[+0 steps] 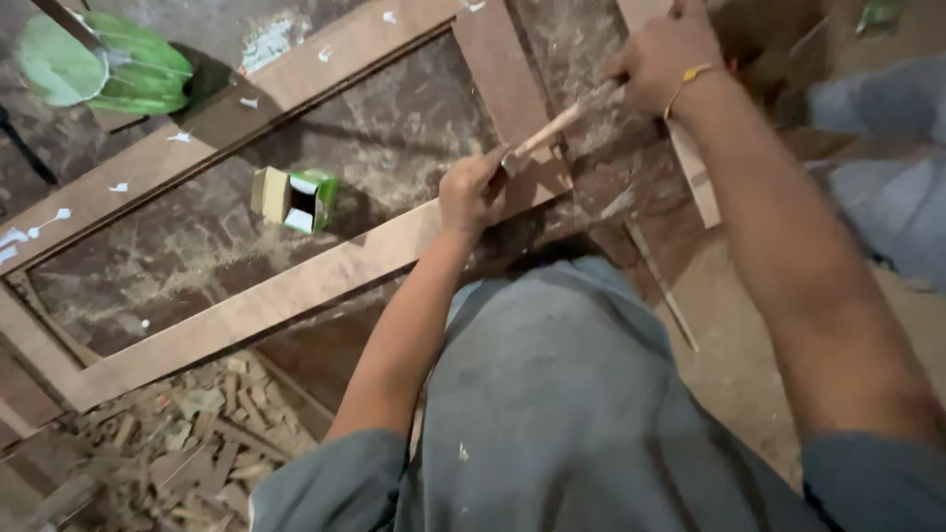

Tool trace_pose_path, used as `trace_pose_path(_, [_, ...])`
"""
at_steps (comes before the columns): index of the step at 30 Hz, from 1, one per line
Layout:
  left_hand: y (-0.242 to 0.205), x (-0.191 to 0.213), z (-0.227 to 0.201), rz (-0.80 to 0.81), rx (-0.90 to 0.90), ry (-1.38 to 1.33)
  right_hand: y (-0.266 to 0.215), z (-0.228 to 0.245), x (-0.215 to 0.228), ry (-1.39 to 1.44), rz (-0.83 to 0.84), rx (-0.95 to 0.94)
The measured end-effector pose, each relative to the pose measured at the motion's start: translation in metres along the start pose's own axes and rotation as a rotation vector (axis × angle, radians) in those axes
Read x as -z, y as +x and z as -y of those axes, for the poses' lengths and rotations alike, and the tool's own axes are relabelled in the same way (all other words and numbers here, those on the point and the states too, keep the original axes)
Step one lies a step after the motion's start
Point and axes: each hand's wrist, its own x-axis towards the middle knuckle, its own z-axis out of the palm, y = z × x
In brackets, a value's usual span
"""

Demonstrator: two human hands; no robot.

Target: The person assembles a wooden frame by applying glue to joints and hammering small nails to secure the pieces together on a workshop table.

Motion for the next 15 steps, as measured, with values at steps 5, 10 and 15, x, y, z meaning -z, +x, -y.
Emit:
trace_pose_path(5, [0.004,0.004,-0.004,-0.001,0.007,-0.003,-0.003,0.006,0.023,0.032,-0.004,0.016])
trace_pose_path(10, [0.006,0.010,-0.007,0.041,0.018,-0.025,-0.009,0.013,0.038,-0.096,-0.011,-0.011])
trace_pose_path(15, [0.009,0.007,-0.012,0.035,0.029,0.030,-0.018,0.006,0.033,-0.144,0.019,0.005])
